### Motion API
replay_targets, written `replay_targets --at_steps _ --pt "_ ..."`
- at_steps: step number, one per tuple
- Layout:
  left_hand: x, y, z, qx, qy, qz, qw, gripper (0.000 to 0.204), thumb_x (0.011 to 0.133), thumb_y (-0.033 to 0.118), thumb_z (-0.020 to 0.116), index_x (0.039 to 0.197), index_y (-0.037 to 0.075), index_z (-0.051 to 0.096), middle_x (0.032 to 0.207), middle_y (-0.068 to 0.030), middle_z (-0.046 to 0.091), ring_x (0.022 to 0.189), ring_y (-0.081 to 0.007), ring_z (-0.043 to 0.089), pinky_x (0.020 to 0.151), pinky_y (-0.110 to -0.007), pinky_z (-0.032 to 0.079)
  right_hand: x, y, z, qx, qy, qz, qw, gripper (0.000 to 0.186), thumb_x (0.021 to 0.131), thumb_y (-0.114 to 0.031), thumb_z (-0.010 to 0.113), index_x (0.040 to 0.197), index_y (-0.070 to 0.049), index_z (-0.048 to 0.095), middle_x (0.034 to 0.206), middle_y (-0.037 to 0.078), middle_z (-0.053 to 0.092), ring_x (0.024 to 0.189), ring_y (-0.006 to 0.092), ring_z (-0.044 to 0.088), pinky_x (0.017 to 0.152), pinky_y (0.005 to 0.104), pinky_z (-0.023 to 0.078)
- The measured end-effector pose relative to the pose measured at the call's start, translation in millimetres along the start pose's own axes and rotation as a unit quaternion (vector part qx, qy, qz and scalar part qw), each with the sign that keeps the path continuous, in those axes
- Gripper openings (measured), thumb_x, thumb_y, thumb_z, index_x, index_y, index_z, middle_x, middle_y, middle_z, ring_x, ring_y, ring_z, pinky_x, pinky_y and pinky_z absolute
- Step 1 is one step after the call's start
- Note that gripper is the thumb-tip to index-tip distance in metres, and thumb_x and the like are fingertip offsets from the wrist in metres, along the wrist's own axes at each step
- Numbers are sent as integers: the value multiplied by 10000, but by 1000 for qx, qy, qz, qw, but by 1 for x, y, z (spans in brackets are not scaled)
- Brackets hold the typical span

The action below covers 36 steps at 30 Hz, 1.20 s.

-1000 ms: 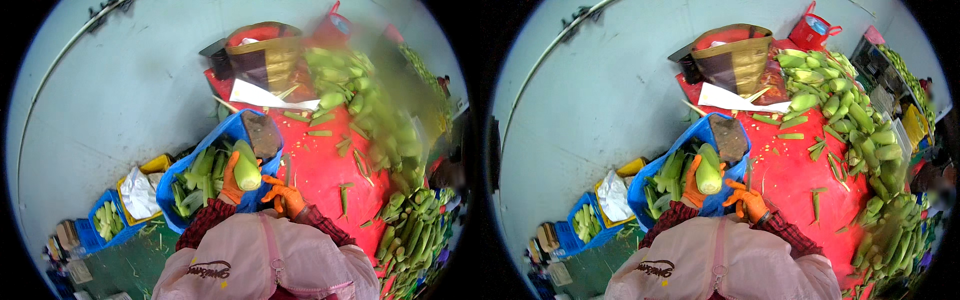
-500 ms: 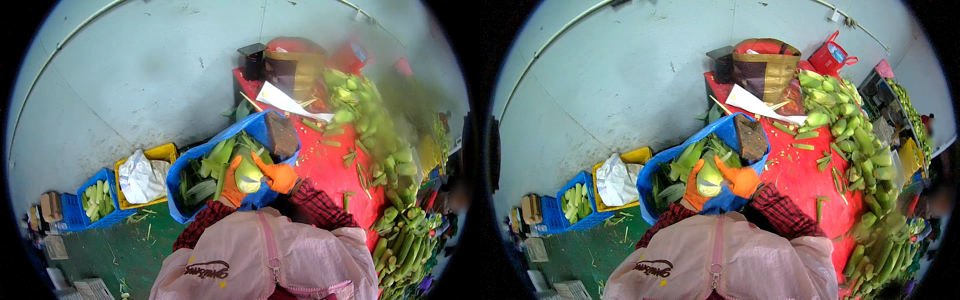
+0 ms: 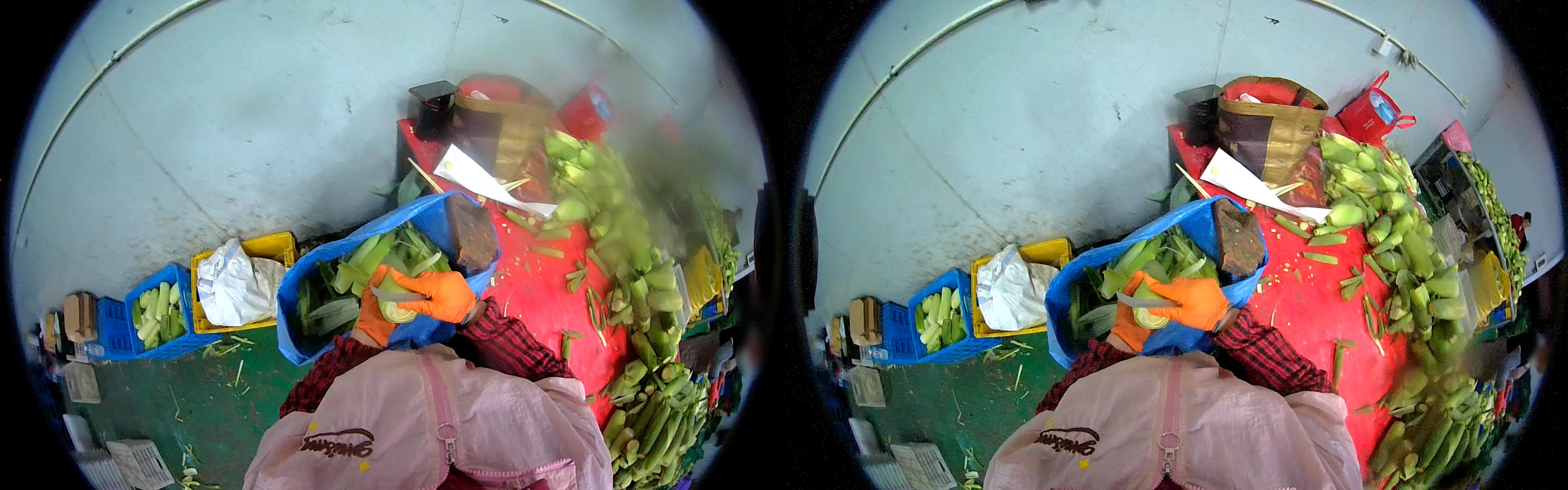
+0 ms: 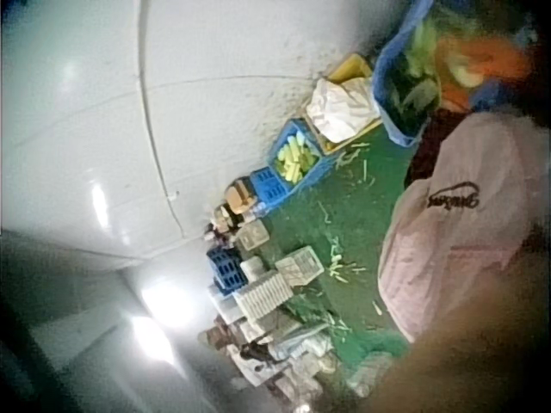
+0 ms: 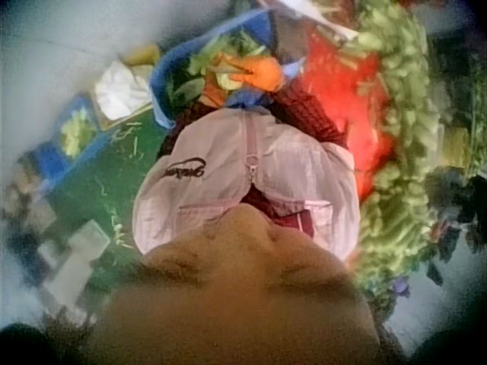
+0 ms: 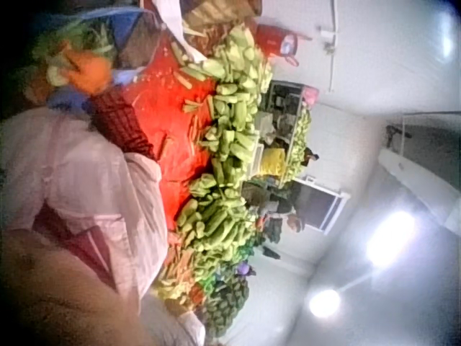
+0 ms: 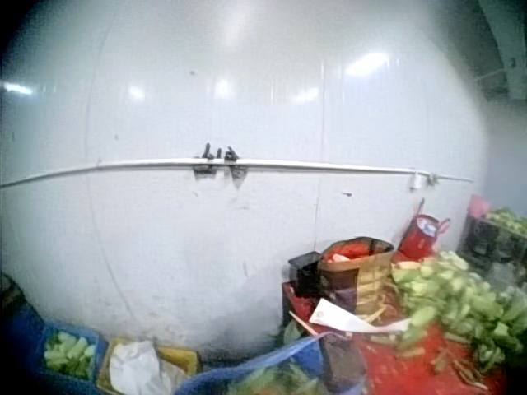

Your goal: The person shucks ears of corn by hand, removing the husks and placing the shucked corn into a blue crate while discarding the husks onto a table.

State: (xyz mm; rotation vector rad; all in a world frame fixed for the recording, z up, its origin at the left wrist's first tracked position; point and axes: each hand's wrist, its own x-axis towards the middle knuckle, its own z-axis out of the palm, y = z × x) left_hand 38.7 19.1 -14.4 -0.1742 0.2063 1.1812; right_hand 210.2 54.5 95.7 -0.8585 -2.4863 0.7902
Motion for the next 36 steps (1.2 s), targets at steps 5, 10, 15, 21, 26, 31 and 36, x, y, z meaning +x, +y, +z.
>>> replay_targets --at_steps 5,10,15,21,26,31,36 --pt "-8 12 -12 -27 -77 -21 996 503 954 426 621 1258 27 576 1181 -178 660 1068 -334 662 883 -464 577 13 33 10 -94 63 -56 992 400 812 -283 691 1197 -176 709 895 91 700 796 330 676 697 430 541" --pt "-54 19 24 100 -58 5 993 668 970 440 591 1443 -3 433 1343 -195 580 1106 -368 649 857 -472 595 46 116 -16 -2 263 173 949 307 916 -354 624 1079 -112 720 834 129 703 648 269 638 576 381 502" --pt "-67 10 51 55 -32 106 992 683 999 491 520 1494 41 384 1424 -183 515 1165 -339 622 937 -450 561 49 131 -37 380 227 437 783 498 965 -498 561 1065 -31 702 734 111 717 444 143 546 403 271 406" --pt "-22 28 7 305 64 134 941 614 990 526 542 1402 72 514 1267 -100 624 1112 -219 613 935 -360 507 41 20 35 414 -61 371 829 534 807 -459 782 999 33 706 749 119 687 477 188 591 437 318 457" --pt "-8 18 20 581 143 215 772 594 994 494 553 1365 30 546 1237 -84 632 1080 -171 594 930 -318 471 30 44 44 364 -29 377 851 388 787 -298 800 947 38 690 700 117 658 477 196 601 444 324 465" --pt "-7 17 28 626 101 197 747 549 989 446 584 1345 29 561 1221 -71 635 1091 -149 578 936 -308 461 26 27 17 385 -39 397 833 300 796 -228 757 928 27 671 662 148 643 470 209 597 451 316 468" --pt "-2 15 19 598 64 196 775 525 987 423 594 1332 27 568 1205 -73 642 1084 -148 579 931 -305 461 19 45 32 412 -10 366 834 285 807 -218 733 930 31 669 646 162 643 454 218 595 441 314 460"
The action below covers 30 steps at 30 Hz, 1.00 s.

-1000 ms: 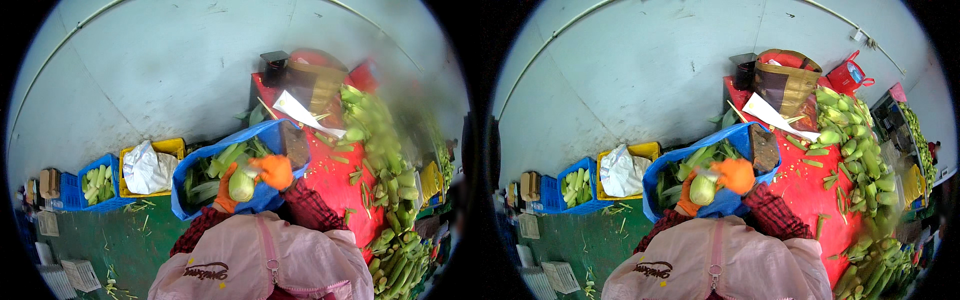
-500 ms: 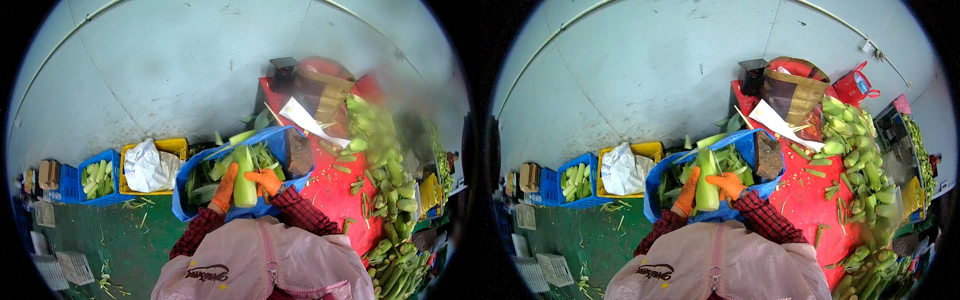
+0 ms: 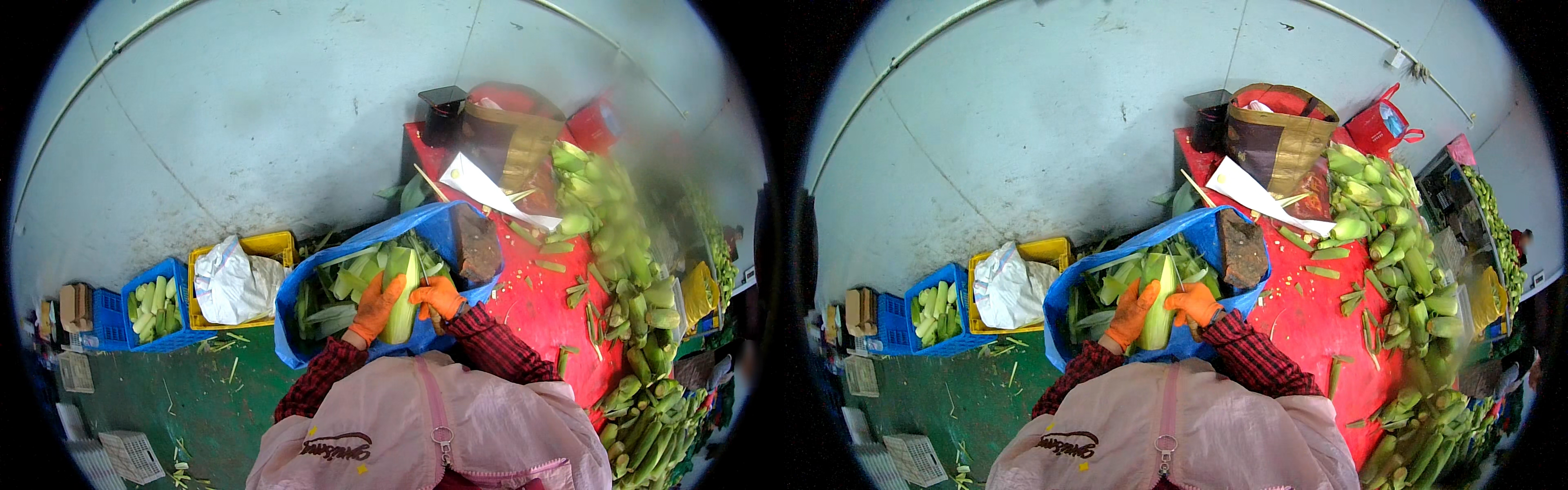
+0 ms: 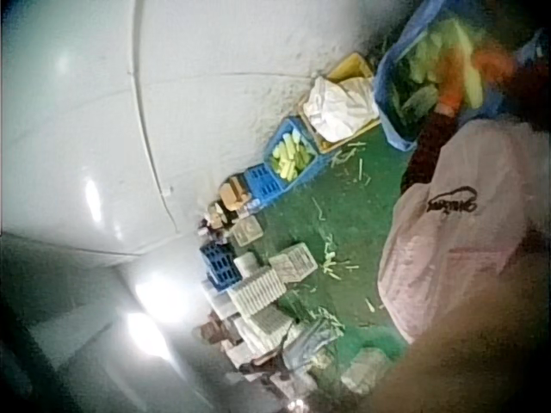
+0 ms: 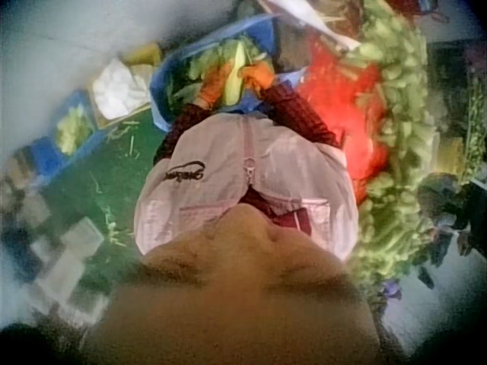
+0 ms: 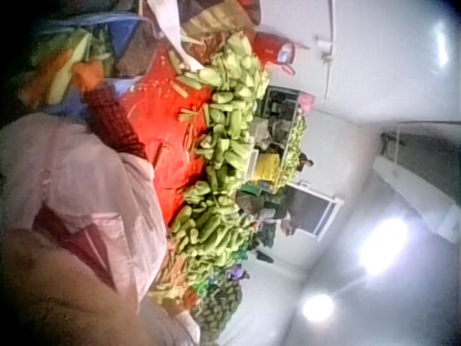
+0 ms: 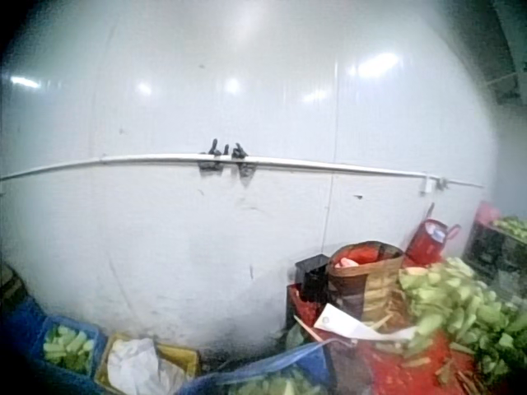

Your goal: The person shucks ears of corn by hand, removing the husks and placing the shucked corn into a blue crate while discarding the husks onto a table.

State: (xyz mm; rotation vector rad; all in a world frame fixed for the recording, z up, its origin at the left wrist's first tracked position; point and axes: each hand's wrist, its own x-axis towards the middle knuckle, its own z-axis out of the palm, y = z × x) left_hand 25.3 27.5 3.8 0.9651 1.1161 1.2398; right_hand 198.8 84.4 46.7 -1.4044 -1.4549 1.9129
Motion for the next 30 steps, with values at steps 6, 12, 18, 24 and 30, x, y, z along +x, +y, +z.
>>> replay_targets --at_steps 6,12,18,24,30 --pt "-2 3 -2 29 14 9 999 543 985 435 591 1332 18 566 1212 -88 644 1085 -167 583 940 -327 461 1 6 -11 -30 -19 6 999 340 812 -227 724 994 58 685 713 134 669 474 217 617 470 330 488" --pt "-4 -8 -8 -1 -12 1 1000 572 980 447 593 1350 12 552 1212 -87 640 1083 -176 580 949 -328 457 1 -10 -11 -68 9 9 998 320 794 -195 697 1024 29 696 735 131 682 495 210 640 457 323 471" --pt "-3 -2 -9 1 -52 6 999 587 966 433 618 1369 14 539 1241 -96 635 1116 -189 579 958 -337 457 -2 -14 -2 45 71 45 995 254 758 -132 657 963 16 681 726 135 678 477 240 620 435 352 474" --pt "11 -24 -8 214 60 110 969 660 939 391 640 1421 -26 466 1292 -216 602 1186 -290 591 989 -371 451 31 42 -2 147 173 4 974 161 788 -73 614 939 -19 631 723 142 662 452 272 603 397 373 471" --pt "3 -6 25 190 164 184 950 733 882 388 702 1416 -30 426 1209 -213 610 1092 -296 612 934 -383 479 20 34 19 241 91 -32 966 167 817 -49 610 980 -14 620 766 141 671 456 258 592 417 359 491"
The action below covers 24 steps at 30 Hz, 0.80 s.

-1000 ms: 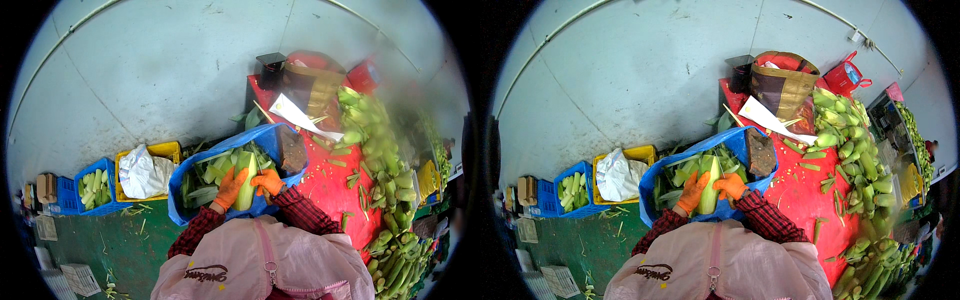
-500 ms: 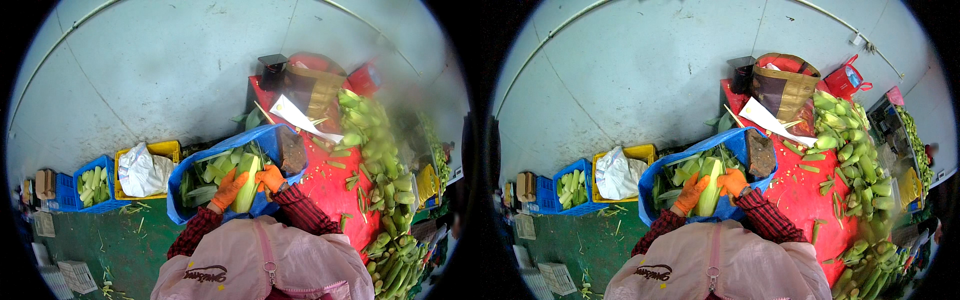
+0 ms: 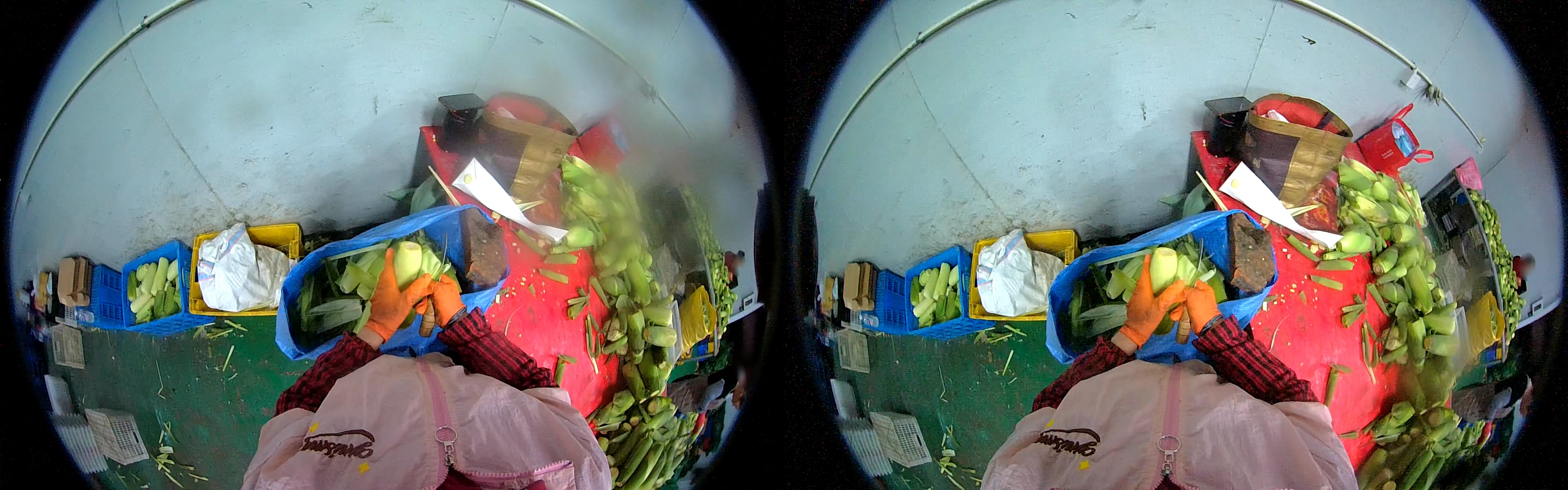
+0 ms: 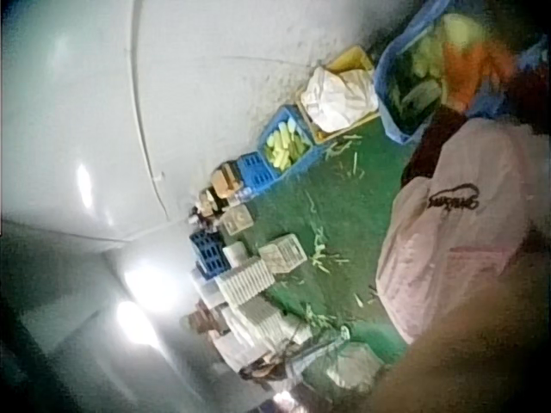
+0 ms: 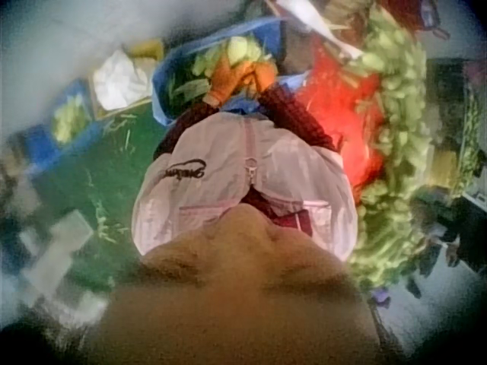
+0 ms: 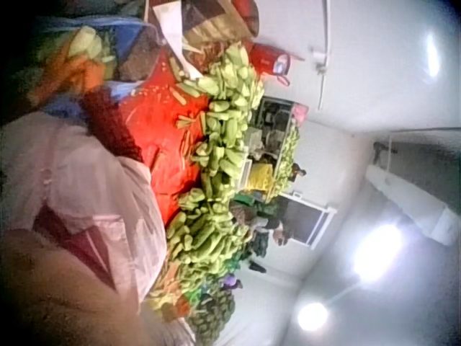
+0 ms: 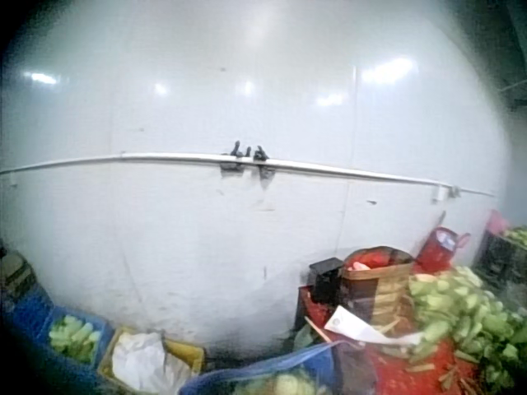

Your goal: The person shucks ears of corn by hand, removing the husks and placing the shucked corn into a blue crate while discarding the husks onto a table.

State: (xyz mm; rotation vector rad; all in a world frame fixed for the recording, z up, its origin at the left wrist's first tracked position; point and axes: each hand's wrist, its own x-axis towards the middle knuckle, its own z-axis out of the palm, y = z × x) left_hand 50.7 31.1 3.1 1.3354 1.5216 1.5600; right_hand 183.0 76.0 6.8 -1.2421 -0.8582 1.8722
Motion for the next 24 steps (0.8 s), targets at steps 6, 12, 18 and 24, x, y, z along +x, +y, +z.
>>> replay_targets --at_steps 6,12,18,24 --pt "14 20 -4 -188 -11 -146 971 588 877 413 715 1265 2 556 1098 -108 634 995 -224 606 882 -366 487 -25 -28 22 -12 -42 8 999 127 795 -11 636 921 -21 637 713 114 661 462 235 590 441 337 493" --pt "42 -23 -26 -155 91 -265 948 737 896 665 577 1166 -18 636 1081 -131 657 951 -238 618 867 -376 482 -28 -21 17 46 -7 -15 999 136 731 -34 695 853 0 648 681 112 639 475 230 570 449 326 472" --pt "67 -79 -86 -479 263 -229 805 779 880 691 598 1258 10 591 1158 -107 655 1013 -238 641 863 -394 535 -26 -23 -57 140 65 -140 978 106 742 -47 600 784 48 620 658 128 603 420 229 520 401 331 447" --pt "57 -47 -76 -247 18 -177 953 686 919 611 605 1258 14 602 1107 -75 663 975 -171 619 834 -345 508 -9 -75 -1 -256 64 -101 959 601 829 -418 775 1200 27 613 852 104 674 577 174 625 458 288 481"
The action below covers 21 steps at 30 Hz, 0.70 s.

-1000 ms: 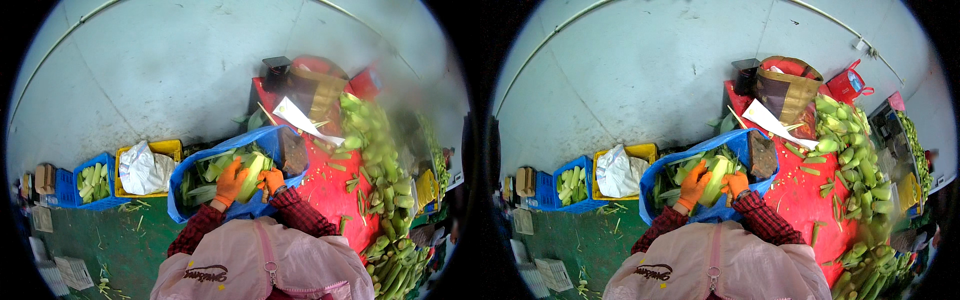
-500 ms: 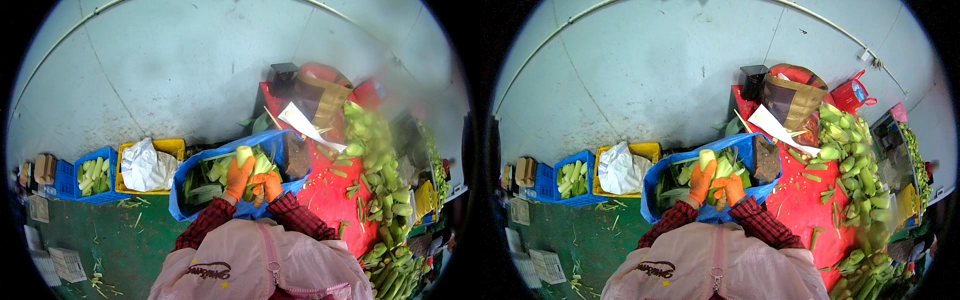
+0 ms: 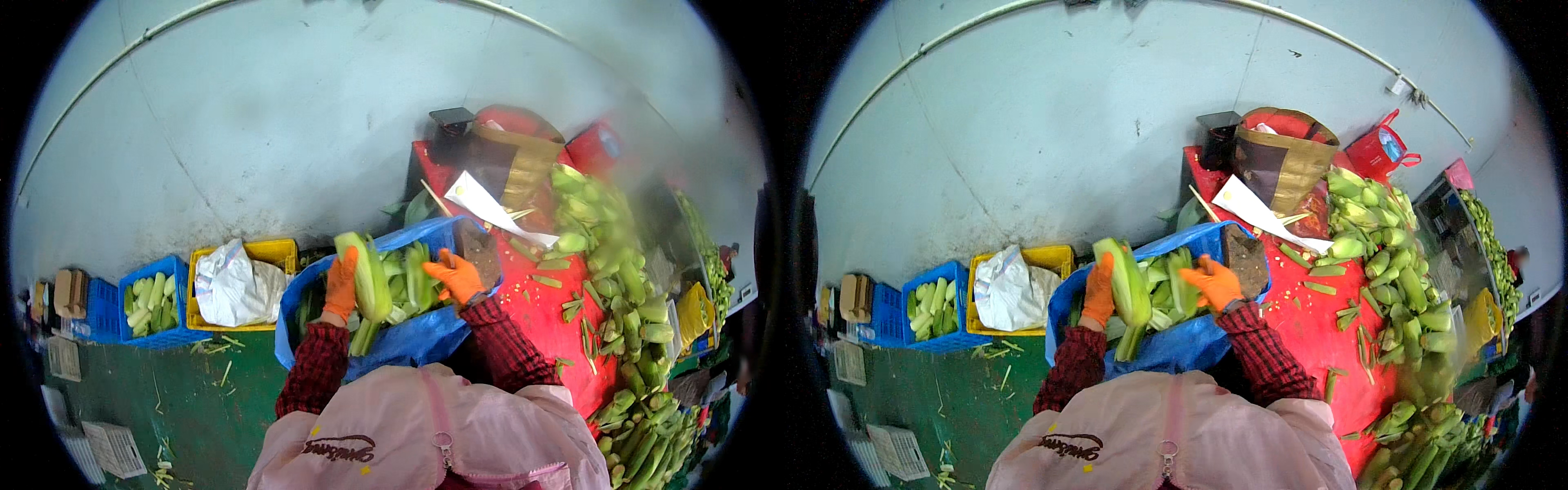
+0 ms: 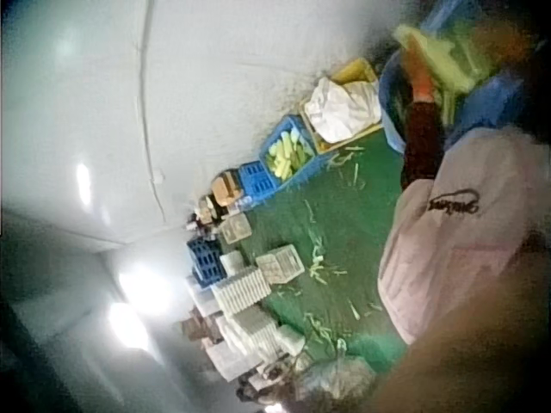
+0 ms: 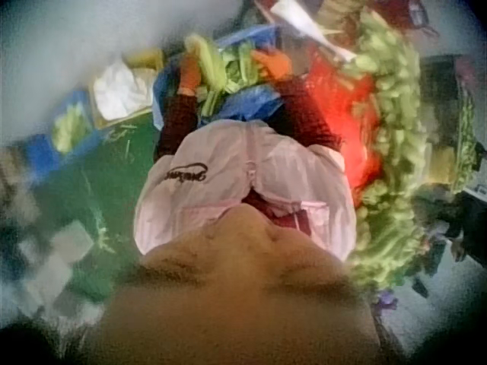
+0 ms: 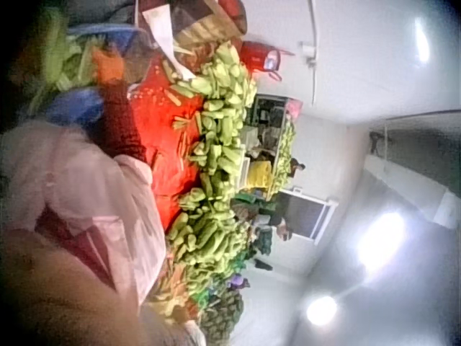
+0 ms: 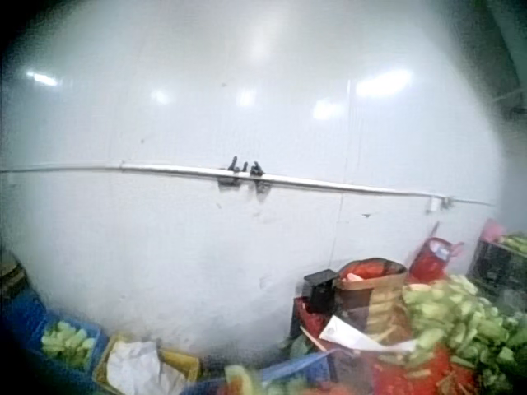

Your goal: The person shucks ears of corn by hand, removing the husks and placing the shucked corn into a blue crate while discarding the husks onto a table.

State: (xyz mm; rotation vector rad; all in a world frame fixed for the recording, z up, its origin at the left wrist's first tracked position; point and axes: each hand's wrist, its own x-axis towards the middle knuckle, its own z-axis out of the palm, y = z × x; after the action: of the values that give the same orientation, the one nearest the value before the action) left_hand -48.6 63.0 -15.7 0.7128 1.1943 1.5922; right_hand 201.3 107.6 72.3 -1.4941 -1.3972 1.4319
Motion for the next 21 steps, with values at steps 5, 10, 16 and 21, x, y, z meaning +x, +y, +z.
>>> replay_targets --at_steps 5,10,16,21 --pt "-29 19 33 35 -167 43 984 702 952 567 584 1425 53 507 1283 -57 607 1150 -148 551 991 -309 431 -8 -41 32 -125 -183 -40 974 532 792 -389 810 1111 16 676 861 88 674 611 160 641 489 286 508" --pt "-34 24 35 21 -270 30 962 715 960 520 591 1496 72 439 1370 -55 561 1226 -155 511 1054 -318 391 -11 -33 24 -48 -198 -1 979 320 791 -233 763 974 18 690 749 91 662 530 199 633 469 314 502" --pt "-32 23 41 61 -266 18 962 673 951 369 639 1496 39 422 1362 -78 565 1206 -159 533 1041 -308 405 -11 -13 27 57 -118 35 991 180 787 -104 668 929 7 676 750 113 673 489 238 605 442 335 476" --pt "-55 31 78 114 -118 109 980 727 913 272 698 1514 21 376 1388 -99 534 1220 -166 525 1033 -299 415 -2 29 28 168 -44 57 983 144 810 -74 617 929 -1 653 709 112 652 424 231 551 394 345 442"
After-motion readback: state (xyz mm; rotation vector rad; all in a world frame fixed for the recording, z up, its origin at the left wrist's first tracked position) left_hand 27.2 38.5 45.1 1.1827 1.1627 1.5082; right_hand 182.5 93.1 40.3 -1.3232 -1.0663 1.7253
